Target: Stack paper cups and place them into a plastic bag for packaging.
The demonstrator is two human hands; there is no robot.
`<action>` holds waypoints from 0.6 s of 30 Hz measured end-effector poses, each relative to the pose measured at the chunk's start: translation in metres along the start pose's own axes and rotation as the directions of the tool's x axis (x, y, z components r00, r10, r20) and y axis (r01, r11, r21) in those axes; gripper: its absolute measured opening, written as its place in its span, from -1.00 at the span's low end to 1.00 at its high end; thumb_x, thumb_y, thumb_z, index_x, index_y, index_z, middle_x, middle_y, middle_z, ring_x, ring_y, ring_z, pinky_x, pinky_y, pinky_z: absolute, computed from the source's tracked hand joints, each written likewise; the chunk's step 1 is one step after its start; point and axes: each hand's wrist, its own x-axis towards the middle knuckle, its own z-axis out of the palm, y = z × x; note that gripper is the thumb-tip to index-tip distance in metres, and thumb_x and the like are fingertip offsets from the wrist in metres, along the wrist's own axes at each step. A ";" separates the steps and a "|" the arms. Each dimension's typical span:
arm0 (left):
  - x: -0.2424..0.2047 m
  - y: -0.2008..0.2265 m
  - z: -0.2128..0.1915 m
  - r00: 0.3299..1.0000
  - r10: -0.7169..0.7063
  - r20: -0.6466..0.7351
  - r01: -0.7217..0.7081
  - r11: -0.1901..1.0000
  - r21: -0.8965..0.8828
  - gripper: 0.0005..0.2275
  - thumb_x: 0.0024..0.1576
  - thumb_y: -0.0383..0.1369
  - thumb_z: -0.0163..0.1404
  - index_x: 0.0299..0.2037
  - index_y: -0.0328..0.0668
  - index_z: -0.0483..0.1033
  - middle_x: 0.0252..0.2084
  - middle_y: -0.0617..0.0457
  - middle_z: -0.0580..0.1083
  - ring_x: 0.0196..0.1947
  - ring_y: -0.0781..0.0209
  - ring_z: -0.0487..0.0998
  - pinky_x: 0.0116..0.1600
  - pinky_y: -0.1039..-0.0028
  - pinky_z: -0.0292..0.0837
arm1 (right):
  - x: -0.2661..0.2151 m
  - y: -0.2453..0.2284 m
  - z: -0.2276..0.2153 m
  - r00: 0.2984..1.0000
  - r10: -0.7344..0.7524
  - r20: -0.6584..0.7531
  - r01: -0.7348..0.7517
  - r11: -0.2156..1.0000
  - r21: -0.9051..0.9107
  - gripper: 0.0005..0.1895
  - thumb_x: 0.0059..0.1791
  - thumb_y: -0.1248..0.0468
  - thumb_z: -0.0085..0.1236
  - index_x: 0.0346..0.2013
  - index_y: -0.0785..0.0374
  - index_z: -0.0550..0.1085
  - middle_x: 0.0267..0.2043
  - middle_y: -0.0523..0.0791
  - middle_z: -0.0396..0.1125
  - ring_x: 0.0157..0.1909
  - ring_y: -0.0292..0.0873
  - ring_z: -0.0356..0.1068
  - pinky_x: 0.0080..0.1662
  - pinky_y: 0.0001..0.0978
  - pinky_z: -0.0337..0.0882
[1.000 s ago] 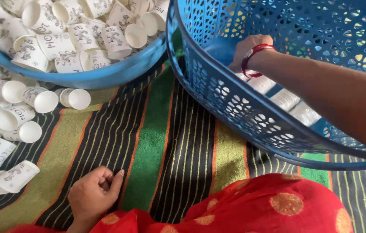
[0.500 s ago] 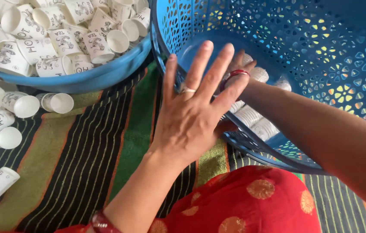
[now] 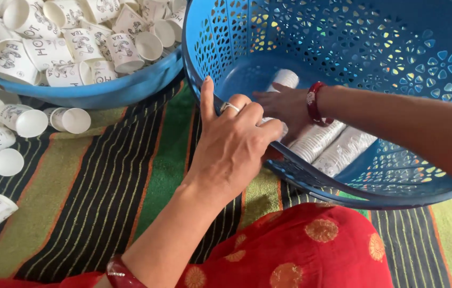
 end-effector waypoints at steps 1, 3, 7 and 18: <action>0.000 0.001 0.000 1.000 -0.001 0.002 0.001 1.000 -0.012 -0.87 0.08 -0.51 0.02 -0.31 -0.02 0.61 -0.31 0.04 0.45 0.06 0.02 0.48 0.47 -0.41 -0.25 | -0.008 -0.014 -0.014 0.989 -0.094 0.116 0.105 0.990 -0.091 0.17 -0.43 -0.25 0.44 0.41 -0.12 0.17 0.56 -0.10 -0.21 0.61 0.10 -0.46 0.34 0.56 -0.34; 0.000 0.002 -0.001 1.000 -0.010 -0.003 0.010 1.000 -0.013 -0.86 0.08 -0.51 0.02 -0.30 -0.02 0.62 -0.31 0.04 0.46 0.06 0.02 0.48 0.47 -0.41 -0.25 | -0.021 -0.047 -0.037 0.954 -0.179 0.240 0.225 0.958 -0.178 0.27 -0.53 -0.29 0.50 0.41 -0.18 0.17 0.57 -0.11 -0.27 0.60 0.13 -0.51 0.29 0.55 -0.36; 0.005 0.001 -0.002 0.999 -0.019 0.028 0.018 0.999 0.030 -0.85 0.07 -0.53 0.03 -0.33 -0.02 0.63 -0.32 0.04 0.48 0.02 0.02 0.49 0.47 -0.41 -0.26 | -0.013 -0.032 0.024 0.960 0.047 0.278 0.011 0.978 -0.206 -0.15 -0.20 -0.14 0.30 0.38 -0.28 0.25 0.45 -0.14 0.01 0.55 -0.05 -0.21 0.39 0.53 -0.38; 0.007 -0.002 0.004 1.000 -0.001 0.005 0.001 1.000 0.006 -0.84 0.09 -0.49 0.06 -0.21 -0.01 0.65 -0.28 -0.02 0.51 0.04 -0.03 0.51 0.44 -0.43 -0.24 | -0.049 -0.045 0.036 0.849 0.478 0.223 -0.415 0.345 0.842 -0.11 -0.12 0.04 0.21 0.45 -0.23 0.03 0.34 -0.23 0.21 0.38 -0.20 0.19 0.30 -0.22 0.20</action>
